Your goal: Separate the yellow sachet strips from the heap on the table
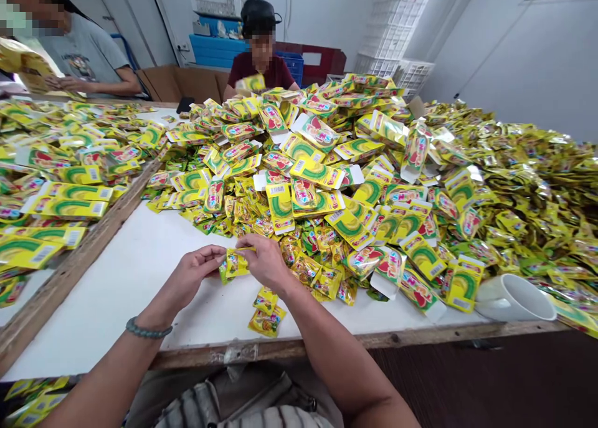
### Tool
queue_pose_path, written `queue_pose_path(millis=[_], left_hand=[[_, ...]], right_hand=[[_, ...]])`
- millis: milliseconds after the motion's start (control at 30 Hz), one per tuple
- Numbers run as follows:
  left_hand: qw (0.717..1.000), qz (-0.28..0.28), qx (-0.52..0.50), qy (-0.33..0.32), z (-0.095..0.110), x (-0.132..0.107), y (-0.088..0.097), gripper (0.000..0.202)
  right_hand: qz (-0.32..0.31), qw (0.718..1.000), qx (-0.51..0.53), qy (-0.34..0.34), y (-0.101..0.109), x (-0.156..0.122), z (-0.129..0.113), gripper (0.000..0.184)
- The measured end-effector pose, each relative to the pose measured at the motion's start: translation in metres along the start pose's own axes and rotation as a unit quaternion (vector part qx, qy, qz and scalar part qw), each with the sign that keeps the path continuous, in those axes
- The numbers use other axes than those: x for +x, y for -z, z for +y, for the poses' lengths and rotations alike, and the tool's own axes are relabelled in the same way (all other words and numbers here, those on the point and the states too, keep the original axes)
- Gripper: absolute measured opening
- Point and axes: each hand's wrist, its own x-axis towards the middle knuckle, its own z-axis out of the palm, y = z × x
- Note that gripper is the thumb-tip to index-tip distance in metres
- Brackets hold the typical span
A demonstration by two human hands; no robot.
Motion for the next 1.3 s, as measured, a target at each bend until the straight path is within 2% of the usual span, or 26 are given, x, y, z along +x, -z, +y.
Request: queue_pose_path(millis=[100,200,300,367,433,500,533,667,733,767,800,833,867,900,967,1033,1100,1167,1233,1300], left_hand=[[0.999,-0.03,-0.044,0.012,-0.002,-0.002,-0.004,0.041],[0.998,-0.024,-0.05,-0.006,-0.004,0.0,-0.007,0.041],[0.998,0.01,-0.061,-0.012,-0.002,0.002,-0.01,0.046],[0.997,0.027,-0.076,-0.015,0.004,0.004,-0.012,0.047],[0.997,0.028,-0.074,-0.023,0.013,0.007,-0.011,0.049],[0.998,0.012,-0.06,-0.026,0.025,0.012,-0.01,0.049],[0.998,0.003,-0.054,-0.028,0.031,0.016,-0.01,0.047],[0.998,0.01,-0.017,-0.055,0.054,0.039,-0.024,0.038],[0.993,0.049,0.076,-0.072,0.062,0.054,-0.039,0.035],[0.981,0.081,0.147,-0.101,0.065,0.06,-0.048,0.033],[0.956,0.113,0.226,-0.152,0.068,0.067,-0.057,0.029],[0.916,0.138,0.304,-0.223,0.071,0.072,-0.065,0.028],[0.863,0.145,0.378,-0.302,0.074,0.076,-0.071,0.033],[0.802,0.129,0.445,-0.377,0.077,0.08,-0.076,0.043],[0.689,0.043,0.549,-0.471,0.08,0.086,-0.082,0.059],[0.617,-0.037,0.613,-0.492,0.079,0.093,-0.082,0.062],[0.582,-0.069,0.645,-0.49,0.075,0.101,-0.079,0.057],[0.567,-0.072,0.653,-0.496,0.073,0.109,-0.076,0.052],[0.567,-0.075,0.645,-0.507,0.072,0.114,-0.072,0.048],[0.588,-0.085,0.624,-0.508,0.072,0.112,-0.066,0.042]], right_hand=[[-0.009,0.998,-0.046,0.04,0.001,-0.001,0.001,0.011],[-0.011,0.997,-0.043,0.064,0.002,0.0,0.004,0.012],[0.011,1.0,0.024,-0.001,0.004,0.001,0.003,0.011],[0.024,0.993,0.084,-0.076,0.005,0.0,0.002,0.032],[-0.008,0.981,0.143,-0.131,0.006,0.0,0.001,0.046],[-0.045,0.97,0.189,-0.147,0.008,0.0,0.0,0.045],[-0.045,0.969,0.2,-0.14,0.009,0.0,-0.001,0.042],[0.073,0.986,0.138,-0.065,0.022,0.001,-0.011,0.03],[0.132,0.987,0.087,-0.025,0.031,0.001,-0.015,0.024],[0.159,0.985,0.068,-0.008,0.035,0.001,-0.017,0.022],[0.187,0.981,0.054,0.007,0.038,0.001,-0.018,0.021],[0.213,0.976,0.048,0.017,0.041,0.001,-0.018,0.021],[0.236,0.97,0.051,0.024,0.044,0.002,-0.017,0.021],[0.256,0.964,0.063,0.026,0.046,0.003,-0.016,0.021],[0.285,0.952,0.11,0.016,0.05,0.006,-0.012,0.023],[0.296,0.94,0.167,-0.009,0.052,0.009,-0.008,0.026],[0.302,0.93,0.207,-0.037,0.055,0.012,-0.006,0.029],[0.307,0.924,0.217,-0.061,0.056,0.013,-0.005,0.033],[0.311,0.922,0.216,-0.077,0.058,0.013,-0.005,0.034],[0.313,0.92,0.222,-0.08,0.061,0.013,-0.004,0.034]])
